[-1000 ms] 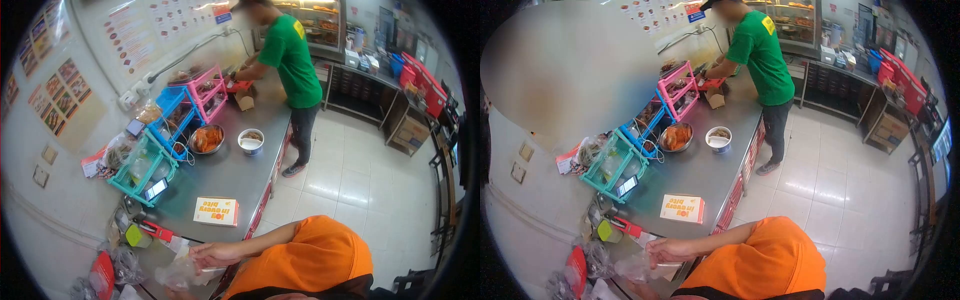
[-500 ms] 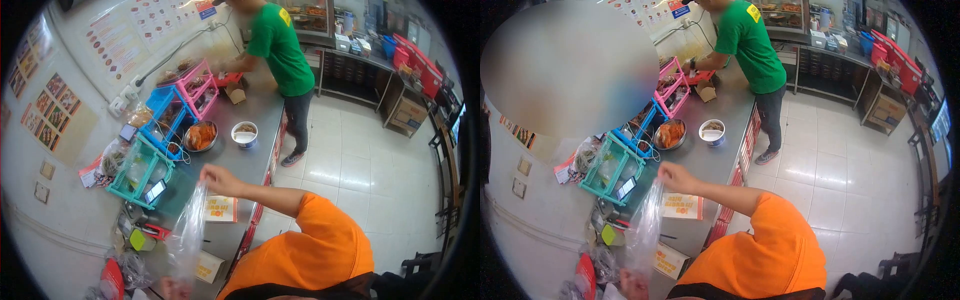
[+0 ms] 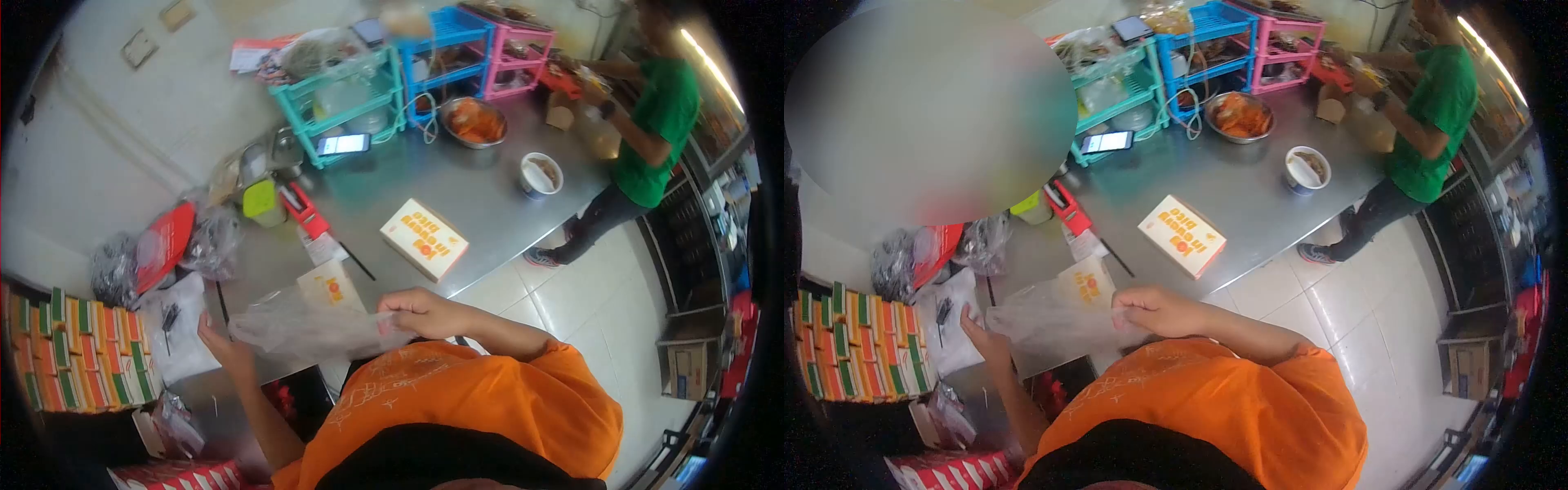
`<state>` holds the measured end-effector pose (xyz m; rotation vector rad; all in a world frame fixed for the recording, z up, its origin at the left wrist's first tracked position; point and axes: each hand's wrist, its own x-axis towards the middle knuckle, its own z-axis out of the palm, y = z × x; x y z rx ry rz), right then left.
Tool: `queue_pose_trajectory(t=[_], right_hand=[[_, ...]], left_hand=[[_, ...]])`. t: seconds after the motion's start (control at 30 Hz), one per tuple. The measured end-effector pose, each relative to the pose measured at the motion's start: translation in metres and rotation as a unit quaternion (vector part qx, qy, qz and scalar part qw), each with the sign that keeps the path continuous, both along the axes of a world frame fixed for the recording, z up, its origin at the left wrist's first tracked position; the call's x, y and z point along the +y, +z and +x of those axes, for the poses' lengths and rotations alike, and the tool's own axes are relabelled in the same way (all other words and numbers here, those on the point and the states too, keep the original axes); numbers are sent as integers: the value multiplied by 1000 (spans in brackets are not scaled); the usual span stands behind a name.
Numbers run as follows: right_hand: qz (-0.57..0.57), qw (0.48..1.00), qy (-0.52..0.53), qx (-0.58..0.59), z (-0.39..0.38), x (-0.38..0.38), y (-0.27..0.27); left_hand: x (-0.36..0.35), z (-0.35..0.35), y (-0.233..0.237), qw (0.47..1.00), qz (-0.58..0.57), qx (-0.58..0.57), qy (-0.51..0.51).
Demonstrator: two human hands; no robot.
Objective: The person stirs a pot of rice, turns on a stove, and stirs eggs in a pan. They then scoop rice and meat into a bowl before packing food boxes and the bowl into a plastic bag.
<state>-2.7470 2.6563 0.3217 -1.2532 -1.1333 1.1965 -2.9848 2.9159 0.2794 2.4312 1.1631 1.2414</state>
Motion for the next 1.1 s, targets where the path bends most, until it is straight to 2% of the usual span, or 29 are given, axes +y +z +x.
queue_pose_trajectory(t=[0.07, 0.1, 0.13, 0.17, 0.2, 0.3, 0.33, 0.37, 0.4, 0.43, 0.47, 0.5, 0.53, 0.57, 0.63, 0.8, 0.83, 0.9, 0.97, 1.03, 1.1], right_hand=[[18, 998, 56, 36, -5, 7, -15], [35, 992, 105, 67, -7, 10, -20], [25, 991, 121, 50, -8, 13, -14], [22, 989, 135, 52, -5, 17, -16], [14, 993, 105, 44, 1, 20, -19], [-50, 999, -12, -15, 33, 35, -45], [-36, 989, -89, -110, 46, 40, -69], [-23, 965, -165, -203, 58, 45, -98], [-61, 876, -242, -413, 68, 47, -125], [-93, 735, -306, -598, 76, 47, -144], [-92, 738, -301, -597, 81, 48, -150], [-196, 691, -292, -631, 85, 48, -154], [-297, 634, -280, -656, 88, 48, -157], [-296, 636, -277, -657, 92, 48, -157], [-324, 705, -310, -550, 99, 53, -153], [-353, 693, -328, -536, 101, 58, -146], [-351, 693, -329, -537, 105, 53, -150], [-250, 780, -343, -459, 113, 44, -159], [-235, 800, -332, -441, 86, 51, -110], [-108, 923, -275, -248, 58, 56, -74], [-64, 973, -206, -78, 21, 71, -34]], left_hand=[[-44, 10, 23, 997, -7, 53, -63], [-75, 18, 29, 987, -10, 133, -93], [-98, 25, 31, 970, -15, 210, -122], [-107, 32, 30, 952, -103, 210, -199], [-110, 34, 31, 921, -190, 205, -272], [-80, 6, -4, 934, -188, 198, -229], [-75, -2, 0, 936, -188, 202, -218], [-73, -10, 5, 956, -233, 83, -156], [-69, -18, 7, 958, -271, -39, -90], [-62, -32, 8, 964, -247, -64, -72], [-53, -46, 9, 969, -222, -89, -54], [-47, -56, 15, 969, -224, -88, -49], [-43, -65, 27, 951, -278, -139, -3], [-39, -70, 35, 924, -328, -191, 43], [-27, -74, 43, 928, -304, -208, 48], [9, -62, 45, 921, -281, -267, 39], [15, -56, 43, 906, -307, -287, 40], [24, -43, 40, 890, -329, -312, 41], [32, -31, 37, 887, -363, -283, 42], [50, -22, 15, 895, -347, -281, 9], [58, -4, 8, 899, -338, -278, -34]])
